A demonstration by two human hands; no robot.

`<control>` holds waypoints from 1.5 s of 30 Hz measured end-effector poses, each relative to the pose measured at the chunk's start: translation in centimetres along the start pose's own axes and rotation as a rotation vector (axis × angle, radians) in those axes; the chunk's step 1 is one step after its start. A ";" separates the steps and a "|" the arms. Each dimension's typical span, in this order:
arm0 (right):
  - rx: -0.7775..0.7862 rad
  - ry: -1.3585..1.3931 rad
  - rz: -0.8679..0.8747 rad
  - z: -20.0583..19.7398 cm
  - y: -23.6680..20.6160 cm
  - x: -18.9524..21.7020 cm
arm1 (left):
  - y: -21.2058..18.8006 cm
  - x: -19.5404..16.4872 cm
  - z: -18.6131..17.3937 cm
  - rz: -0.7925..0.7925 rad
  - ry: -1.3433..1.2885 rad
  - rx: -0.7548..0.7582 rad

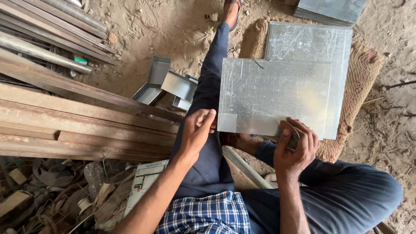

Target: The person marks a rectangular metal sheet using a CD as a circular guide and a measuring tape for alignment. They use a marker to draw lines and circles on the sheet, then place a small metal square on the sheet and mark around it.

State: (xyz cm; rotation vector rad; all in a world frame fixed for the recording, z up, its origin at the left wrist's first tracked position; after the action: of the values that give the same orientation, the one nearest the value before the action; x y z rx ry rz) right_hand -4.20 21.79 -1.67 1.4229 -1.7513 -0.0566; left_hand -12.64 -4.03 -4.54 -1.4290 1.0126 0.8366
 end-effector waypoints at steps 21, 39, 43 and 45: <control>0.282 0.166 0.259 1.6 -0.2 3.8 | -0.1 3.1 2.2 -0.096 -0.097 0.070; 0.686 -0.038 0.328 5.4 4.6 10.2 | 0.5 2.2 1.5 -0.025 -0.004 0.095; 0.643 -0.033 0.286 6.2 4.8 10.5 | 0.8 2.4 1.7 -0.028 -0.060 0.113; 0.648 -0.050 0.283 6.4 4.5 10.0 | 0.9 2.7 1.7 -0.034 -0.049 0.110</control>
State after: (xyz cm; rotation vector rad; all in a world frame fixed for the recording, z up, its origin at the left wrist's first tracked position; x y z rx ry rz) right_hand -11.58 12.29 2.37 1.5952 -2.1010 0.6868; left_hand -12.33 -2.71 -7.52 -1.3226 0.9796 0.7757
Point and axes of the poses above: each hand's wrist, its own y-axis towards the middle knuckle, its own z-axis out of the palm, x = y × z, the point moved 6 cm from there along y, towards the middle knuckle, and after that the axes turned 1 degree about x, right-handed, at the moved point
